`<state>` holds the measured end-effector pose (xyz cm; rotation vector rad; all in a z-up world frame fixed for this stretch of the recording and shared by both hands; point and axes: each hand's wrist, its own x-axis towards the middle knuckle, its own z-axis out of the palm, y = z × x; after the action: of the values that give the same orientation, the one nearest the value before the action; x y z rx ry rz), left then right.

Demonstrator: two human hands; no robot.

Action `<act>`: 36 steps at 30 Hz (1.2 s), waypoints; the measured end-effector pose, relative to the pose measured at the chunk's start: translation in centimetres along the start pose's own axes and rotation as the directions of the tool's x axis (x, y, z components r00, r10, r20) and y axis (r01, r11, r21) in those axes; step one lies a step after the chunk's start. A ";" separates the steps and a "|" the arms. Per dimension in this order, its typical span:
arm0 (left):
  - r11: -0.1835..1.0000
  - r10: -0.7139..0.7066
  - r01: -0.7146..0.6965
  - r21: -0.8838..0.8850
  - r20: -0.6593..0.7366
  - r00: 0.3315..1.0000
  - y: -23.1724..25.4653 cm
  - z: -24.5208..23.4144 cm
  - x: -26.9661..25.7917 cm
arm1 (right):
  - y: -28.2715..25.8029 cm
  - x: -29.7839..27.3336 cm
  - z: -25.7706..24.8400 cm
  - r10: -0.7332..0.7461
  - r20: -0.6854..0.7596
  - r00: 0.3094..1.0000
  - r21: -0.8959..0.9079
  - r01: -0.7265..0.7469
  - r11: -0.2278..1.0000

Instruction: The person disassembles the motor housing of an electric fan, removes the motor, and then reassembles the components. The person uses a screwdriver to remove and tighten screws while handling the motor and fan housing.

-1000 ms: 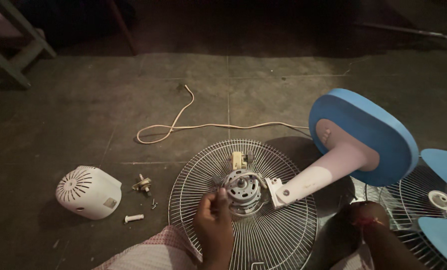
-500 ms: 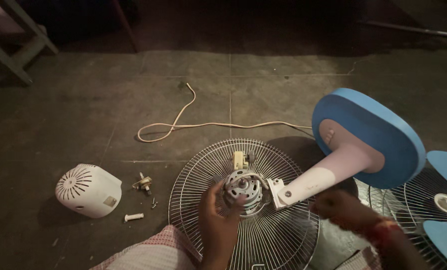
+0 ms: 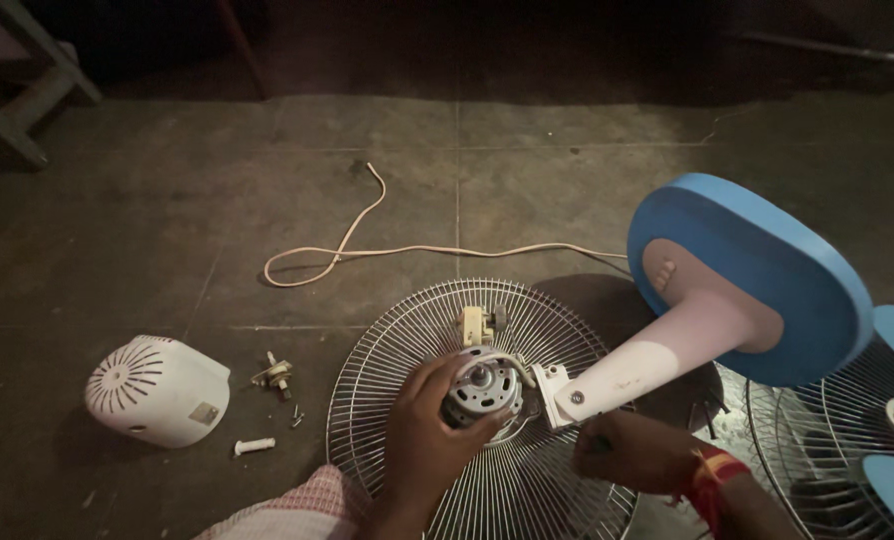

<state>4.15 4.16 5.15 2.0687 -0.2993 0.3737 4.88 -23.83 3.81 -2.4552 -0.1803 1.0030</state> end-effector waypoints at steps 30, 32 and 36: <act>0.986 -0.148 0.147 -0.084 -0.015 0.989 -1.5 0.7 0.1 | -7.3 0.6 0.5 -0.173 -0.693 0.700 0.088 0.320 0.943; 0.979 -0.180 0.177 -0.099 -0.017 0.984 -1.1 1.0 0.3 | -7.2 0.8 0.8 -0.158 -0.702 0.694 0.101 0.317 0.943; 0.932 -0.354 0.358 -0.054 0.069 0.933 -0.6 0.7 1.2 | -7.5 1.3 1.8 -0.038 -0.712 0.701 0.252 0.306 0.918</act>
<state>5.55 3.77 4.75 2.0202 0.0335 0.0814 4.97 -16.15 5.47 -2.2389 0.0254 -0.0382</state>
